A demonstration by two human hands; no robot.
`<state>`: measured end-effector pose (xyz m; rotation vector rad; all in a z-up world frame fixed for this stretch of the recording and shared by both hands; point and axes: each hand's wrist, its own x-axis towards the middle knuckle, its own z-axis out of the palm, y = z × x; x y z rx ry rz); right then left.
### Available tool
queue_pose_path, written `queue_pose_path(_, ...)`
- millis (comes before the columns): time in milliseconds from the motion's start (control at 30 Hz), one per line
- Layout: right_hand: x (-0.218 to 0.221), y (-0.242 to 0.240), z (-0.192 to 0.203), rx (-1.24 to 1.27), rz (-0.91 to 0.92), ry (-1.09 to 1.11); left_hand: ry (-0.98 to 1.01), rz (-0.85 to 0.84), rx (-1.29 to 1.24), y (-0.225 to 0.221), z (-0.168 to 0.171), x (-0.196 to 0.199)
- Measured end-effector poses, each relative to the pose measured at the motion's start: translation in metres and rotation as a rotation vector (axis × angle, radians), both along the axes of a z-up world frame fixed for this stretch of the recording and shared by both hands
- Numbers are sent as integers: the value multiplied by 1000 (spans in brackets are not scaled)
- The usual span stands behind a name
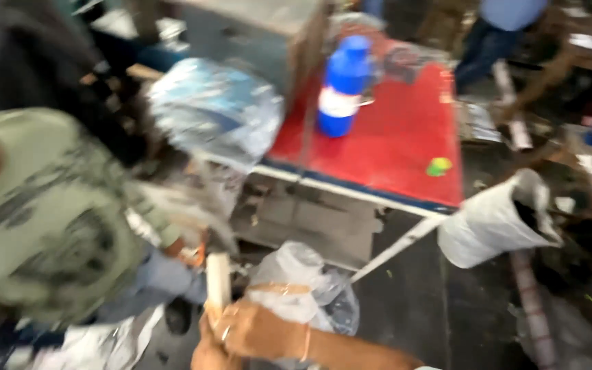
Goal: Inspecting and sorting printed patterns and templates on a production floor workbench.
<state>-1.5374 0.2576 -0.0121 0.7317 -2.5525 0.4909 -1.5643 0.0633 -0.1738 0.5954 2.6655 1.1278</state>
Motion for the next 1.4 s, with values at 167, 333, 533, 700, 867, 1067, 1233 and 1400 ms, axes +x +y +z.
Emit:
queue_pose_path(167,-36,-40,32,-60,114,48,-79,214,9,-5,109,-46)
queue_pose_path(333,-68,-72,53,-233,339,-7,-36,380,216,-33,164,-53)
queue_pose_path(533,-115,-124,55,-435,458,-130,84,599,416,-71,163,-71)
queue_pose_path(700,-108,-171,63,-437,890,-336,27,925,259,-133,183,-111)
queue_pose_path(867,-178,-157,22,-800,911,-629,79,1171,266,-175,182,-125)
queue_pose_path(1067,-270,-176,13,-952,743,-1098,-7,1242,671,-191,172,-139)
queue_pose_path(1233,-312,-242,8,-718,716,-1051,-34,1250,1108,-206,123,-130)
queue_pose_path(1400,-350,-322,-35,-669,880,-996,-76,1401,1161,-235,81,-119)
